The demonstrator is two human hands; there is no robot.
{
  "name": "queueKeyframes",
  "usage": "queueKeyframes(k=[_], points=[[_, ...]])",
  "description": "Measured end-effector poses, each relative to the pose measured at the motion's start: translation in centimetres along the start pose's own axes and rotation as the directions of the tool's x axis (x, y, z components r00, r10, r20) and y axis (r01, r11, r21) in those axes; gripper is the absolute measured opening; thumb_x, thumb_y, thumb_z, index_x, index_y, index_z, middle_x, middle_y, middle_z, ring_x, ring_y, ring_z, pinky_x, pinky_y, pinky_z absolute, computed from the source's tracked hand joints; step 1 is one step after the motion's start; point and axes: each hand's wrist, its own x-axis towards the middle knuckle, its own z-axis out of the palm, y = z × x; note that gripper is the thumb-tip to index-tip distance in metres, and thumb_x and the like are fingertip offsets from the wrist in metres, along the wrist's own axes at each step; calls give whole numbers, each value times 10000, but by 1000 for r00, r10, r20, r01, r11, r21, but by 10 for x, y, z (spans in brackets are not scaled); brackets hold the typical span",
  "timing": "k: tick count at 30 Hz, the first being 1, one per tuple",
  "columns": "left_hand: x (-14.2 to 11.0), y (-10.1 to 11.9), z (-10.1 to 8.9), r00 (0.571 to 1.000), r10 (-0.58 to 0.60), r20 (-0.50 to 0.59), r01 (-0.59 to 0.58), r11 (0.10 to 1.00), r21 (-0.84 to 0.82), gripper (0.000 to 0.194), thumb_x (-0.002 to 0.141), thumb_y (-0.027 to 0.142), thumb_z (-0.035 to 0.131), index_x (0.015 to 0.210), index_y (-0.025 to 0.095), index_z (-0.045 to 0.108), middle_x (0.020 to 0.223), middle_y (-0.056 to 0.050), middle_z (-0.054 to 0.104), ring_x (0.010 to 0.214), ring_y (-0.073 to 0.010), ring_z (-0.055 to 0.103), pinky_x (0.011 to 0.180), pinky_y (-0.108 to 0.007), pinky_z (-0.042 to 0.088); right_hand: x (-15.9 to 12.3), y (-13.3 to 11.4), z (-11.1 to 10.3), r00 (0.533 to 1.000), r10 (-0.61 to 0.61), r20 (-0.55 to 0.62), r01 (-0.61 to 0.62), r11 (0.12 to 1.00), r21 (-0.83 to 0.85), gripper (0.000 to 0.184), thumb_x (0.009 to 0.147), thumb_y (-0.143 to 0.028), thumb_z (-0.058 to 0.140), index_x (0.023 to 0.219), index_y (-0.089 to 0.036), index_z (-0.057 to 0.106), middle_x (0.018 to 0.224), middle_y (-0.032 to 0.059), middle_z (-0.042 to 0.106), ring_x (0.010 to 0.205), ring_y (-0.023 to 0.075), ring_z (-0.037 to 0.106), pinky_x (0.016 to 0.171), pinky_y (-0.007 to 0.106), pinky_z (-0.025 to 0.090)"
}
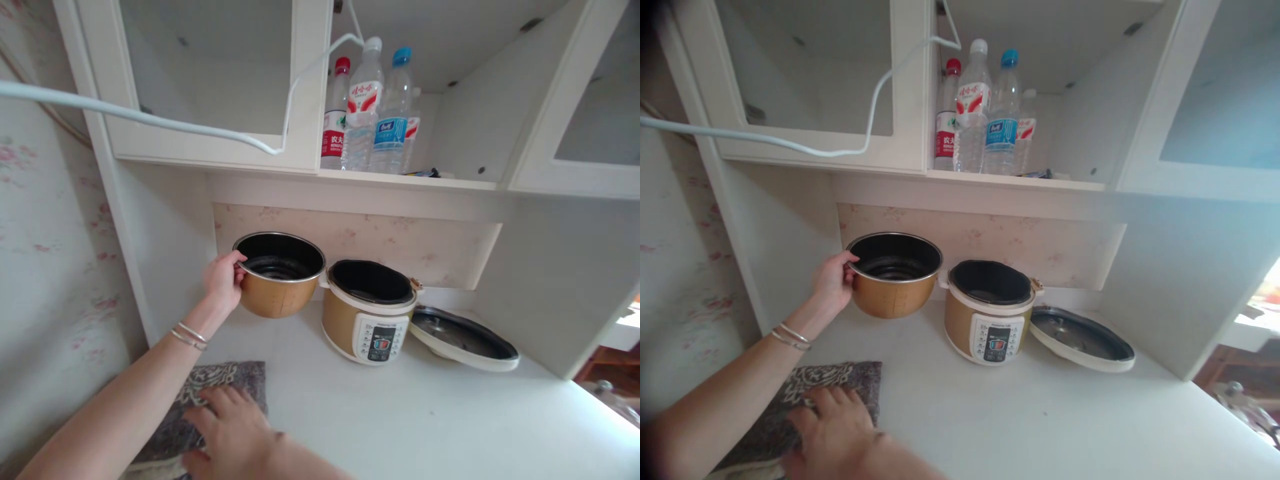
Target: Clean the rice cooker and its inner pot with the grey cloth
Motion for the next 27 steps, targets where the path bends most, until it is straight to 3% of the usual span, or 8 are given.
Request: queueKeyframes(k=[3, 5, 10, 15, 20, 24, 27], points=[[8, -11, -25, 999, -27, -41, 29, 998, 48, 224, 477, 70, 671, 561, 156, 482, 437, 86, 434, 367, -28, 371, 295, -128, 211, 20, 3, 36, 998, 5, 62, 1, 995, -102, 782, 767, -681, 453, 1372, -193, 358, 1461, 129, 356, 1325, 329, 321, 1034, 605, 267], [14, -20, -41, 996, -49, -72, 54, 996, 70, 213, 474, 75, 674, 562, 151, 495, 433, 84, 441, 369, -30, 376, 299, -131, 210, 19, 10, 54, 997, 4, 73, 7, 989, -148, 834, 757, -712, 439, 1370, -151, 360, 1434, 163, 392, 1307, 346, 349, 1035, 635, 240], [20, -42, -75, 986, -90, -139, 106, 988, 110, 193, 484, 90, 678, 579, 144, 518, 450, 71, 483, 390, -39, 425, 328, -130, 251, -20, 24, 67, 997, -76, -2, 74, 969, -238, 464, 919, -447, 406, 1313, -202, 424, 1359, 92, 507, 1231, 277, 472, 1031, 580, 316], [13, -60, -98, 975, -137, -175, 160, 979, 124, 186, 497, 117, 679, 607, 146, 532, 461, 65, 507, 411, -54, 465, 364, -141, 294, -83, 31, 37, 983, -182, 7, 169, 897, -408, 302, 972, -330, 362, 1235, -252, 489, 1268, 6, 594, 1144, 175, 558, 1069, 426, 339], [6, -69, -114, 968, -159, -192, 180, 979, 99, 187, 491, 120, 678, 594, 144, 523, 449, 78, 480, 405, -39, 434, 372, -137, 282, -126, 28, -9, 991, -112, 79, 134, 910, -392, 362, 957, -245, 388, 1313, -199, 435, 1211, 22, 632, 1111, 150, 587, 1048, 325, 389], [1, -72, -122, 962, -176, -207, 194, 979, 69, 193, 490, 126, 675, 609, 143, 525, 461, 74, 489, 411, -40, 435, 364, -136, 262, -136, 27, -43, 981, 112, 157, -57, 948, -314, 518, 860, -233, 511, 1366, -191, 411, 1298, 80, 565, 1166, 227, 553, 1025, 348, 416], [0, -74, -127, 961, -193, -196, 208, 977, 56, 192, 492, 130, 670, 601, 145, 512, 463, 72, 488, 410, -41, 431, 355, -137, 244, -131, 32, -64, 917, 369, 151, -333, 917, -221, 593, 723, -113, 529, 1298, -254, 509, 1313, 49, 558, 1181, 233, 540, 1021, 330, 408]])
